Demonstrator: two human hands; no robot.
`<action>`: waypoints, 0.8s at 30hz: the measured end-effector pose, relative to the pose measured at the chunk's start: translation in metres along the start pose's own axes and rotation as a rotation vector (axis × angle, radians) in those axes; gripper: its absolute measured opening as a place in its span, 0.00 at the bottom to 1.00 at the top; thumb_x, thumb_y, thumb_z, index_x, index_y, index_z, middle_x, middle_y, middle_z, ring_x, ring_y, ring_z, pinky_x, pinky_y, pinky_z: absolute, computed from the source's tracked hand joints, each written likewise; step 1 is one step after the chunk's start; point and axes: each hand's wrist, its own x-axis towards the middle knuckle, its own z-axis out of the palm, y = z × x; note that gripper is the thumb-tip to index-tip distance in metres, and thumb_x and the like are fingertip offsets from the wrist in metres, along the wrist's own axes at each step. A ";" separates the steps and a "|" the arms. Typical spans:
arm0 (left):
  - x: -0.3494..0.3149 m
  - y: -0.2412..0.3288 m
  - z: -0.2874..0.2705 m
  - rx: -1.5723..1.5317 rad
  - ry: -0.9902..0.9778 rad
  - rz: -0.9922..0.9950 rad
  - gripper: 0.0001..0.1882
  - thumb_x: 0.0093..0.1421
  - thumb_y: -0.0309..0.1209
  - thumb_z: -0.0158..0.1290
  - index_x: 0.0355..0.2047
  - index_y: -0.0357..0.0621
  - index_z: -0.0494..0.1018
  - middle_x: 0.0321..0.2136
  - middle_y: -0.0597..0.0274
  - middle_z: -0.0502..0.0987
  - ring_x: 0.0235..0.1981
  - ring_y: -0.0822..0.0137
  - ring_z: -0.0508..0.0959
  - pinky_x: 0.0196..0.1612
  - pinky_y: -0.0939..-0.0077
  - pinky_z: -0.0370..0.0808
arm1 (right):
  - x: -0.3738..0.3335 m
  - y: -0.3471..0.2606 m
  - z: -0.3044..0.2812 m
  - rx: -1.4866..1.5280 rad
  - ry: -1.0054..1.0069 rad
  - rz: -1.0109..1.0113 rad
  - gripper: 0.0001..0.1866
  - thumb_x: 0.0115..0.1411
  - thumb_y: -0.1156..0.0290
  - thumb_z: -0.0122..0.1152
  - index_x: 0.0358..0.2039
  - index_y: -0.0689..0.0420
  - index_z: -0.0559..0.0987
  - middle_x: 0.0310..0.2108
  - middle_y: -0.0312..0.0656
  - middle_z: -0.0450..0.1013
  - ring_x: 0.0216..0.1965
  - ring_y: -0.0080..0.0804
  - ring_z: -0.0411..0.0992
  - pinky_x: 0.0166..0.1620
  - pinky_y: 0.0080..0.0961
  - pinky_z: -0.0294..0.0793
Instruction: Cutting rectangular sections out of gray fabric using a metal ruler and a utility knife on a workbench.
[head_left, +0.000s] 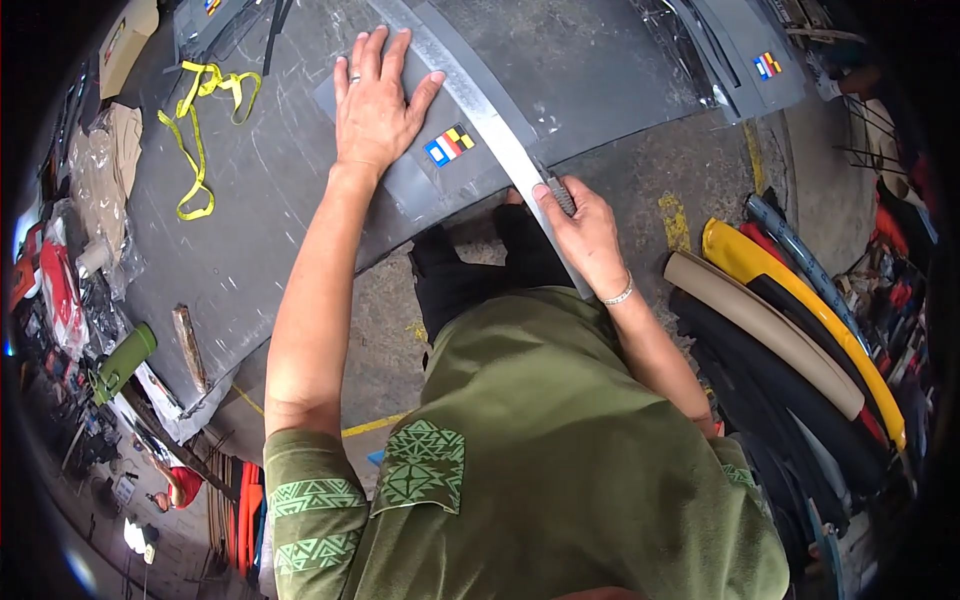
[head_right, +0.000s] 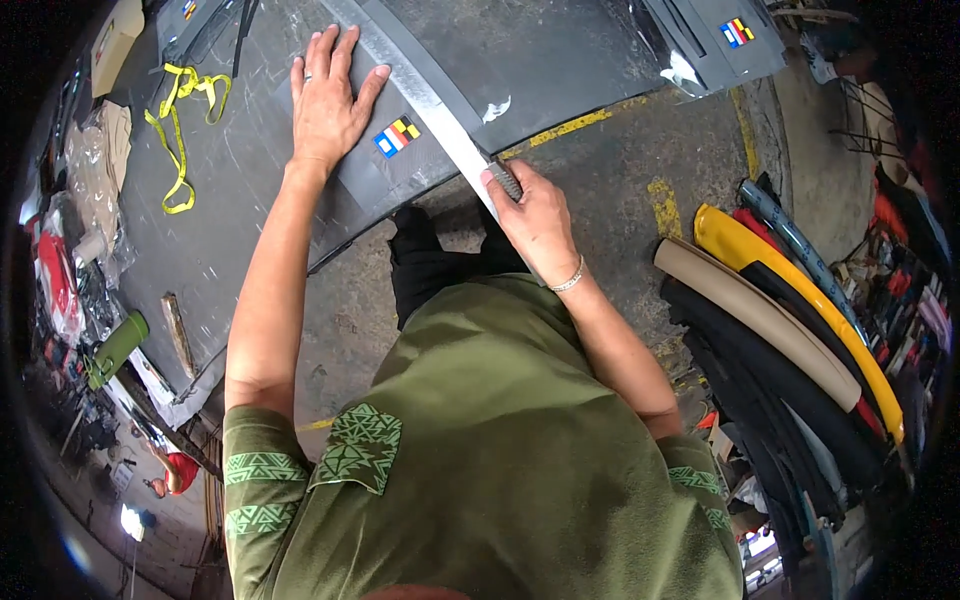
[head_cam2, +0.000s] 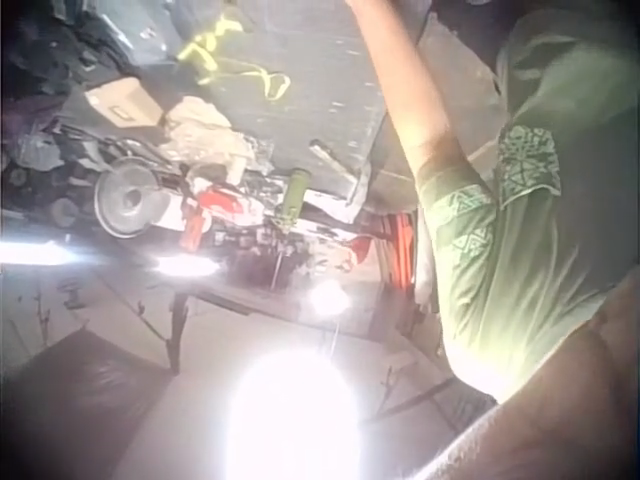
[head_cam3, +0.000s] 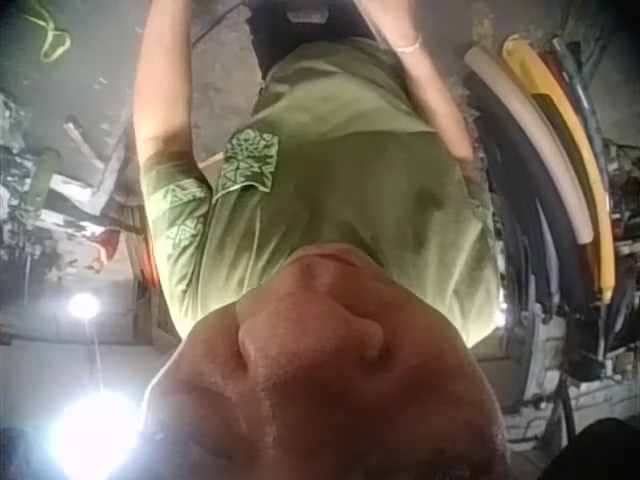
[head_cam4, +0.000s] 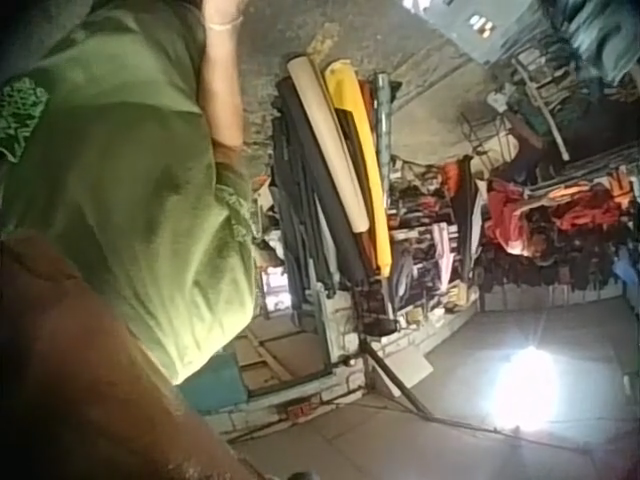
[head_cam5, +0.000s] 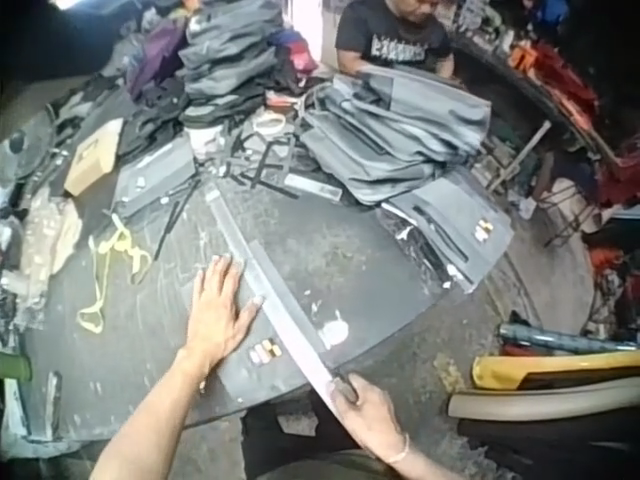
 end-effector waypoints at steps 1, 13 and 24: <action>0.001 -0.001 0.004 0.030 0.028 -0.002 0.39 0.66 0.61 0.51 0.68 0.51 0.65 0.69 0.51 0.63 0.73 0.50 0.57 0.74 0.44 0.49 | 0.001 0.006 0.005 0.037 0.020 -0.014 0.21 0.66 0.53 0.63 0.41 0.63 0.80 0.25 0.56 0.75 0.27 0.51 0.76 0.34 0.40 0.73; 0.003 -0.001 0.003 0.058 -0.001 0.024 0.38 0.61 0.62 0.56 0.68 0.62 0.67 0.70 0.57 0.63 0.73 0.52 0.56 0.74 0.45 0.48 | 0.015 0.008 0.013 0.283 0.057 0.043 0.21 0.63 0.55 0.68 0.42 0.62 0.83 0.26 0.49 0.78 0.28 0.36 0.77 0.37 0.33 0.75; 0.002 0.006 0.005 0.017 -0.005 0.012 0.38 0.59 0.63 0.56 0.64 0.61 0.69 0.70 0.55 0.60 0.74 0.48 0.54 0.73 0.38 0.46 | 0.009 0.017 0.012 0.279 0.101 -0.005 0.20 0.60 0.56 0.71 0.41 0.62 0.83 0.30 0.53 0.80 0.31 0.41 0.80 0.37 0.35 0.77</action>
